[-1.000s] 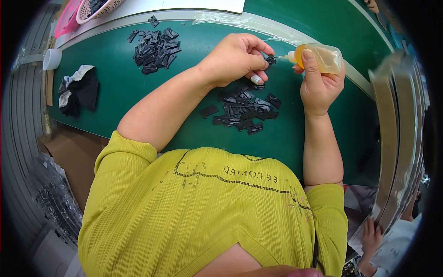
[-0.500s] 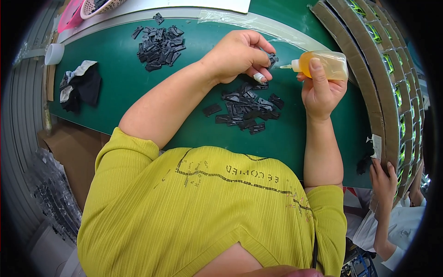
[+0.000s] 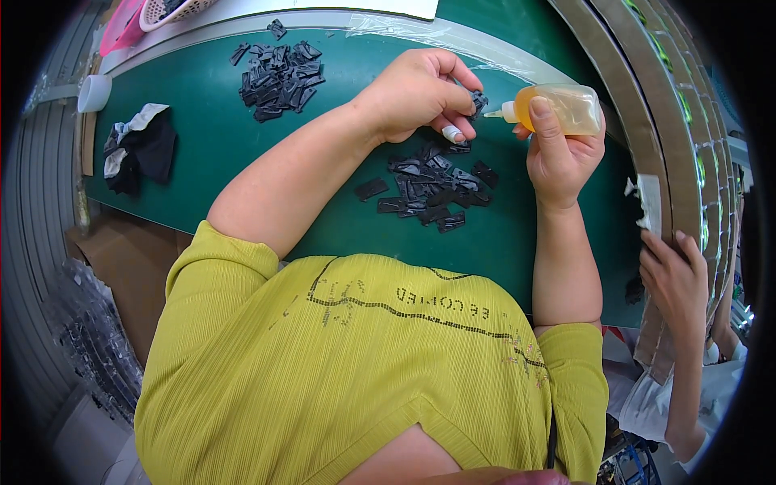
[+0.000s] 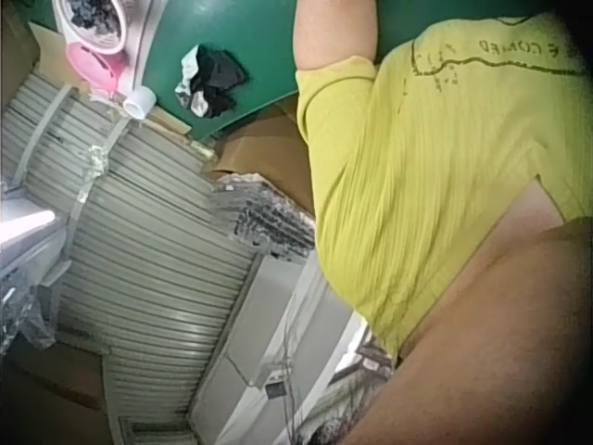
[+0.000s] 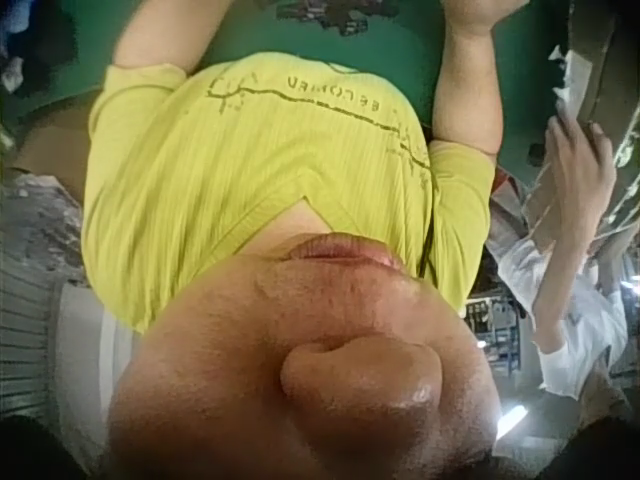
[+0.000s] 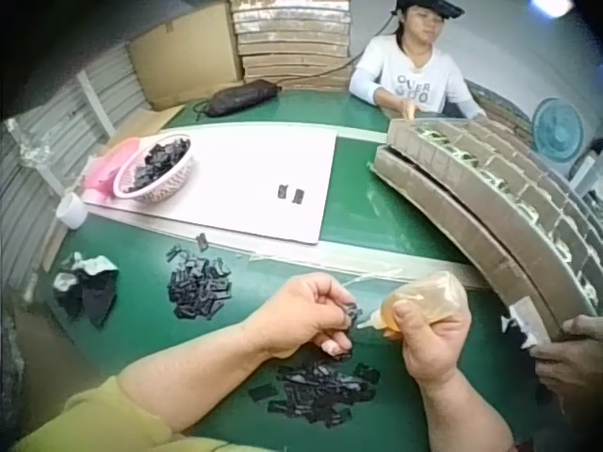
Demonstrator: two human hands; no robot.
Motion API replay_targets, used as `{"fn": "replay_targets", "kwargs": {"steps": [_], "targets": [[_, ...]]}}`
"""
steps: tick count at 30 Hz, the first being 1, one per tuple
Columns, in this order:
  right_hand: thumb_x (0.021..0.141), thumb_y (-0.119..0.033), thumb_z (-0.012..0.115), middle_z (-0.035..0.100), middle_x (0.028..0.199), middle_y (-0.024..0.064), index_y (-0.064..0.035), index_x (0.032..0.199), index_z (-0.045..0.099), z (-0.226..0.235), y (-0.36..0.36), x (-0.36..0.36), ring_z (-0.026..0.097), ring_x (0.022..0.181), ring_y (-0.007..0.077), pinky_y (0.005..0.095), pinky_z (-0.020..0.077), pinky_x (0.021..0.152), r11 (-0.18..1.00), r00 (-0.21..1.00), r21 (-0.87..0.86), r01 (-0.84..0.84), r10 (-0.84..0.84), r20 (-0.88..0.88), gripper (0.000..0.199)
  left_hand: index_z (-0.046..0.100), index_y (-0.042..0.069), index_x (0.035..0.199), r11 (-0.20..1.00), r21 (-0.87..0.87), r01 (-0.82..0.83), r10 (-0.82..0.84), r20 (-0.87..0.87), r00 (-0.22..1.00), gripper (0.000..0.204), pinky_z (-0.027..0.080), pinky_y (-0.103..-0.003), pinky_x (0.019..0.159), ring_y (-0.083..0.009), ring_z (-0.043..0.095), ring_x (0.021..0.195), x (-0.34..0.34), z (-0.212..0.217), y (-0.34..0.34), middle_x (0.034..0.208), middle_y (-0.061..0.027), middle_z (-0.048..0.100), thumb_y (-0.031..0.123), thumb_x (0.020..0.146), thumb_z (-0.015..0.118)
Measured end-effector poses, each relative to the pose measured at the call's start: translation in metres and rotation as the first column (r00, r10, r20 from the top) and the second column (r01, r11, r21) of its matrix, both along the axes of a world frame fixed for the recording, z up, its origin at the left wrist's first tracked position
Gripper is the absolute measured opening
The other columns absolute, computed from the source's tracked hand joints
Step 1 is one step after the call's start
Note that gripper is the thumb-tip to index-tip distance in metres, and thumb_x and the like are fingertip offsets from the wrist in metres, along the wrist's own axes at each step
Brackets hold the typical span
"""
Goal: The recorder applies glue from a small bottle to black plastic components on a green assembly line table.
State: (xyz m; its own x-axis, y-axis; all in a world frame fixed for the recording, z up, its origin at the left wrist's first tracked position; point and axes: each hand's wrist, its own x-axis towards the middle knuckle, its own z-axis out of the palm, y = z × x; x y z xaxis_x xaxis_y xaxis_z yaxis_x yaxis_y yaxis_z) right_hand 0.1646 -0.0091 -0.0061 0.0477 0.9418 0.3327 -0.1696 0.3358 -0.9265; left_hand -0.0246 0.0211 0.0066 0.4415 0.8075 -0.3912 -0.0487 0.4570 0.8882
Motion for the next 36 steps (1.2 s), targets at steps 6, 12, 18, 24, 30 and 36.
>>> {"fn": "replay_targets", "kwargs": {"steps": [6, 12, 18, 24, 30, 36], "targets": [[0.081, -0.009, 0.069, 0.063, 0.088, 0.0071, -0.0013, 0.102, 0.056, 0.001, 0.000, -0.002, 0.063, 0.073, 0.0120, 0.0207, 0.0523, 0.056, 1.000, 1.000, -0.013, -0.003, 0.003, 0.013, 0.025, 0.053, -0.005, 0.103, 1.000, 0.002, -0.005, 0.005, -0.001, 1.000, 0.025, 0.054, -0.024, 0.054, -0.0196, 0.066, 0.063, 0.001, -0.001, 0.001, 0.080, -0.0145, 0.064, 0.000, 0.078, 0.058], [0.083, -0.008, 0.065, 0.063, 0.087, 0.0070, -0.0018, 0.099, 0.056, -0.001, 0.007, 0.002, 0.061, 0.067, 0.0116, 0.0206, 0.0489, 0.052, 0.999, 1.000, 0.028, 0.022, -0.023, 0.018, 0.019, 0.053, -0.005, 0.101, 1.000, 0.004, -0.014, 0.014, -0.001, 1.000, 0.025, 0.053, -0.024, 0.053, -0.0195, 0.066, 0.063, -0.002, -0.002, 0.003, 0.080, -0.0143, 0.063, -0.001, 0.078, 0.059], [0.089, -0.011, 0.056, 0.060, 0.086, 0.0057, -0.0064, 0.097, 0.056, 0.000, 0.018, 0.015, 0.057, 0.065, 0.0125, 0.0214, 0.0430, 0.048, 0.988, 0.903, -0.151, -0.011, -0.055, -0.427, 0.009, 0.052, -0.008, 0.104, 0.996, -0.039, -0.083, 0.086, 0.068, 0.994, 0.030, 0.053, -0.026, 0.053, -0.0194, 0.065, 0.063, -0.005, -0.002, 0.007, 0.082, -0.0147, 0.062, -0.002, 0.076, 0.063], [0.085, -0.010, 0.063, 0.062, 0.084, 0.0070, -0.0040, 0.097, 0.055, 0.001, 0.003, 0.003, 0.059, 0.067, 0.0143, 0.0232, 0.0451, 0.050, 0.989, 0.942, -0.139, -0.047, -0.002, -0.335, 0.015, 0.052, -0.008, 0.097, 0.820, 0.342, -0.460, 0.519, -0.104, 0.848, 0.026, 0.052, -0.027, 0.051, -0.0205, 0.065, 0.064, -0.034, 0.010, 0.050, 0.082, -0.0158, 0.061, -0.003, 0.074, 0.064], [0.085, -0.009, 0.061, 0.062, 0.086, 0.0076, -0.0024, 0.098, 0.055, 0.000, 0.006, 0.002, 0.060, 0.067, 0.0143, 0.0238, 0.0459, 0.050, 0.991, 0.954, -0.113, -0.070, 0.033, -0.298, 0.016, 0.059, -0.006, 0.089, 0.816, 0.482, -0.318, 0.531, -0.412, 0.740, 0.019, 0.053, -0.026, 0.051, -0.0172, 0.066, 0.064, -0.053, -0.007, 0.092, 0.077, -0.0137, 0.064, 0.008, 0.078, 0.065], [0.085, -0.010, 0.061, 0.062, 0.083, 0.0070, -0.0028, 0.095, 0.057, -0.001, 0.012, 0.009, 0.059, 0.066, 0.0144, 0.0241, 0.0450, 0.049, 0.997, 0.956, -0.073, -0.041, 0.018, -0.292, 0.013, 0.065, 0.001, 0.085, 0.796, 0.595, 0.108, 0.348, -0.596, 0.724, 0.028, 0.051, -0.032, 0.066, -0.0197, 0.064, 0.069, -0.020, 0.004, 0.018, 0.079, -0.0107, 0.066, 0.027, 0.076, 0.069]]}}
